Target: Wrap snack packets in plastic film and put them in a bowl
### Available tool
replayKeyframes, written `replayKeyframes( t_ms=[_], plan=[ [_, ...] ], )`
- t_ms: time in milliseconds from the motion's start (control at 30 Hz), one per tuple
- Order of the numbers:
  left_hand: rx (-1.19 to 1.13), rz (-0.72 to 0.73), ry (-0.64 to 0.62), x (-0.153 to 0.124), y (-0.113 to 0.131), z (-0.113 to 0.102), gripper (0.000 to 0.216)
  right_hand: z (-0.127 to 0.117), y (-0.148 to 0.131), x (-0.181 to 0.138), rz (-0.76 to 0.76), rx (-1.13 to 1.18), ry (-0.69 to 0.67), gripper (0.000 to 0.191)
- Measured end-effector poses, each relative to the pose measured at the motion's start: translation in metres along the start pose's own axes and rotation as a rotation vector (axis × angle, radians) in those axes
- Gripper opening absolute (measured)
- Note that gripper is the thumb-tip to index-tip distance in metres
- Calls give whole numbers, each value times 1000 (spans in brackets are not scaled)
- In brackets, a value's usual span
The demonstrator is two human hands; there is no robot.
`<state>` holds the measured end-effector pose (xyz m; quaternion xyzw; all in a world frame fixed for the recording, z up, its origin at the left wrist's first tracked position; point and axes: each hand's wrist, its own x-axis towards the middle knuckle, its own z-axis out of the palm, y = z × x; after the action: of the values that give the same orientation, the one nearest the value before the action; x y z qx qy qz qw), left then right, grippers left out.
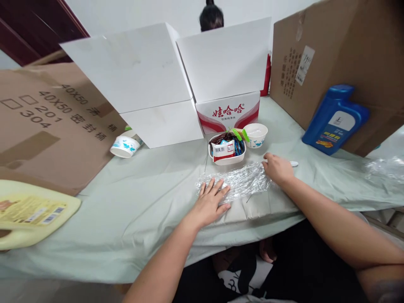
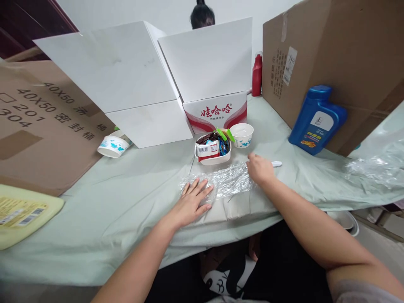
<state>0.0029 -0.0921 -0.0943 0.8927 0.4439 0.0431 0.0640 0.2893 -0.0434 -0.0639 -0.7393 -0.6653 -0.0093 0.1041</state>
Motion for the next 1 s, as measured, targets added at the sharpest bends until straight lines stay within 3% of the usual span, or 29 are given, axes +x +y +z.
replayKeyframes(
  t_ms=[67,133,200,267,333,400,467,533,633,767,900,1000],
  plan=[
    [-23,-17,-22,-1,-1,0,58,-4,1,-5,-71,31,106,32],
    [-42,-20,-25,-1,-1,-2,58,-2,-8,-16,-316,114,120,38],
    [-56,-14,-21,-1,0,-3,57,6,-22,-27,-636,189,16,52],
    [-68,-9,-10,0,-1,-3,59,16,-32,-34,-838,195,-137,70],
    [-71,-47,-6,-2,-6,-5,66,23,-31,-32,-837,152,-251,81],
    [-65,-143,-12,-5,-16,-9,75,24,-19,-24,-717,106,-290,84],
    [-56,-225,9,-10,-25,-15,81,20,-3,-17,-623,84,-268,85],
    [-54,-200,78,-14,-31,-21,79,14,9,-14,-625,107,-219,87],
    [-86,-22,198,-14,-30,-24,57,3,13,-19,-742,190,-168,85],
    [-171,114,236,-8,-26,-22,15,-4,8,-26,-830,250,-238,57],
    [-292,71,298,-7,-26,-25,15,-7,9,-26,-809,261,-227,45],
    [-395,-89,292,-13,-29,-30,13,-10,11,-27,-799,226,-230,37]
  ],
)
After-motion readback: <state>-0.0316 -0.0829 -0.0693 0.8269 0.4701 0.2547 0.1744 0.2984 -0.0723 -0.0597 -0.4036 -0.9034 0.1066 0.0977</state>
